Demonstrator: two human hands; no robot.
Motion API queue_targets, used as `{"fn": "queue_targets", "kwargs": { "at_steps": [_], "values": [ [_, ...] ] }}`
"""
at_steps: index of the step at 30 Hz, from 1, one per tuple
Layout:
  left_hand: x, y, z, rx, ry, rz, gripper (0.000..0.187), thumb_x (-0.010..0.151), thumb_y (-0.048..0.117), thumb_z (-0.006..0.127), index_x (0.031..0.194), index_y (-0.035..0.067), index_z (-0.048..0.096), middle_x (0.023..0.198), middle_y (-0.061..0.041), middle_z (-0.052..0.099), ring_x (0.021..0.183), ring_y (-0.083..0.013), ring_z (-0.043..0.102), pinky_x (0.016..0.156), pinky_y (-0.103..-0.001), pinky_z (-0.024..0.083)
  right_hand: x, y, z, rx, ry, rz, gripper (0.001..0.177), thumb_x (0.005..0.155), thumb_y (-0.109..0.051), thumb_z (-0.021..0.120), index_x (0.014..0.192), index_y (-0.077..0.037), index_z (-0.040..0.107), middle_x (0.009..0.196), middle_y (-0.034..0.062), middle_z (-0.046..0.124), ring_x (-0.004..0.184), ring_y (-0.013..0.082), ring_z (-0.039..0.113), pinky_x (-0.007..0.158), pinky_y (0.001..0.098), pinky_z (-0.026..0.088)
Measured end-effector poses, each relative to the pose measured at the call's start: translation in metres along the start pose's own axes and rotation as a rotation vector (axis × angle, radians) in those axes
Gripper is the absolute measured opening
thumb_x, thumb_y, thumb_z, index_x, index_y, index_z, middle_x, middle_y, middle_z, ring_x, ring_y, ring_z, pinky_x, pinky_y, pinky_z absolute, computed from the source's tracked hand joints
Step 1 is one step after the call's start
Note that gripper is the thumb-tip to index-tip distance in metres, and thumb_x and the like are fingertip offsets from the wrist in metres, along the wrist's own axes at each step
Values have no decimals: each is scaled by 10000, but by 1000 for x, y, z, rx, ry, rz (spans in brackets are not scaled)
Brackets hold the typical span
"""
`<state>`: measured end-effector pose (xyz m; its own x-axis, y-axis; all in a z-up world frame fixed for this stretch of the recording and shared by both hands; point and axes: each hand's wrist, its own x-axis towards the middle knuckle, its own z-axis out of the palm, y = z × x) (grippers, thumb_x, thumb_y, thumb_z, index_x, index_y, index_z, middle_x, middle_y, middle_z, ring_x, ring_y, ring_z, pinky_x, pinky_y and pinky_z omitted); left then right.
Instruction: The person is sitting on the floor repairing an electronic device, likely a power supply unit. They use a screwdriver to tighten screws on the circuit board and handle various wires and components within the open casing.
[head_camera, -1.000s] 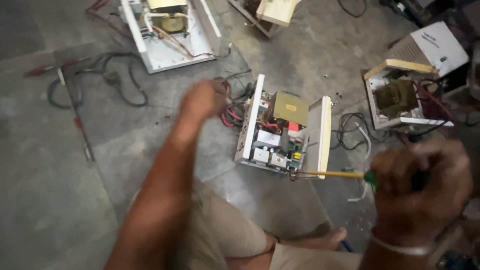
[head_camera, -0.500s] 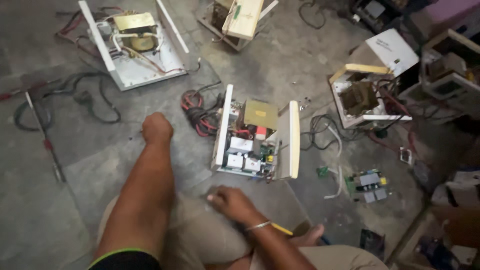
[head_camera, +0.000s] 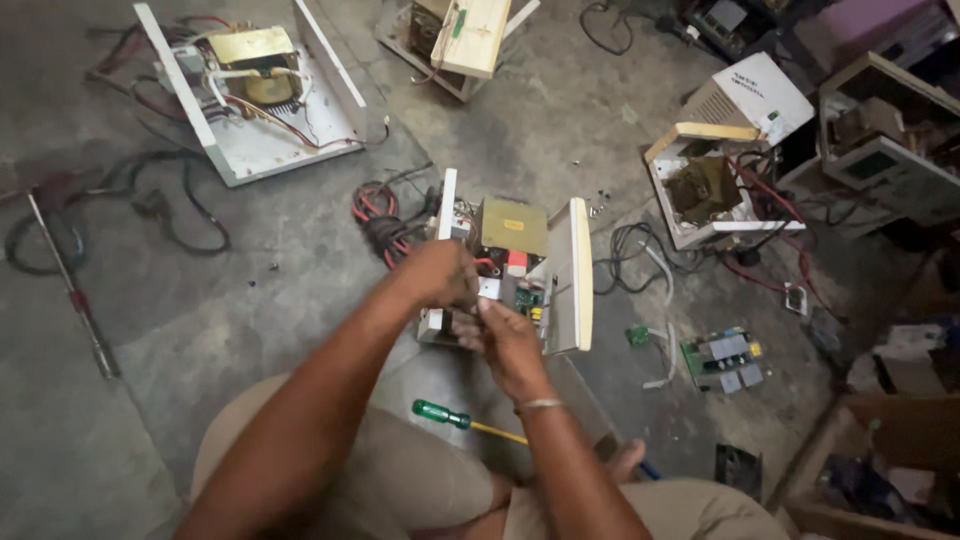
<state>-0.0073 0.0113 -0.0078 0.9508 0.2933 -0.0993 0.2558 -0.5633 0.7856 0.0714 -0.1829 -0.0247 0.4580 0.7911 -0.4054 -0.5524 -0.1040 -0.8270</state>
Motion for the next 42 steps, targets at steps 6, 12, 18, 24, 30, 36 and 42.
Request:
{"fn": "queue_targets", "kwargs": {
  "at_steps": [6,12,18,24,30,36,42],
  "values": [
    [8,15,7,-81,10,167,286,687,167,740,958,141,827,879,-129,772,758,-261,744,721,-376,584,-3,-8,-30,-45,-2,-49,275,917,-46,695,1176,43,720,1042,142,789,815,162,694,708,271,553],
    [20,2,37,65,465,64,211,835,100,633,975,115,790,941,-132,748,930,-338,704,819,-463,549,7,-15,-40,-305,248,-178,228,955,-35,671,1159,66,685,1039,159,750,889,219,718,758,322,591],
    [42,-25,55,401,587,248,154,863,158,592,896,134,741,892,-85,695,925,-303,662,780,-474,507,19,-26,-39,-313,266,-241,259,958,-97,618,1191,15,635,1041,91,766,932,189,757,778,297,643],
    [44,-42,52,408,745,461,69,787,206,652,793,168,709,825,-48,672,947,-295,643,806,-498,454,34,-25,-37,-700,332,-407,161,954,-115,755,1009,34,725,859,135,718,750,182,653,653,300,525],
    [50,-51,57,365,940,705,103,730,160,707,725,106,620,777,-97,597,819,-336,601,790,-551,435,40,-25,-22,-1434,461,-719,151,819,-157,806,891,-28,771,802,159,674,777,333,656,703,435,503],
    [55,-57,64,355,934,678,84,758,107,667,708,127,602,763,-90,589,807,-337,609,828,-557,447,43,-25,-6,-1525,412,-698,209,788,-154,793,995,-127,809,853,173,675,882,360,627,786,467,507],
    [54,-55,61,288,957,678,92,787,120,652,705,121,611,766,-83,609,796,-335,608,836,-550,447,43,-30,4,-1616,357,-711,251,702,-50,760,951,-70,781,911,188,673,915,394,618,834,479,510]
  ]
}}
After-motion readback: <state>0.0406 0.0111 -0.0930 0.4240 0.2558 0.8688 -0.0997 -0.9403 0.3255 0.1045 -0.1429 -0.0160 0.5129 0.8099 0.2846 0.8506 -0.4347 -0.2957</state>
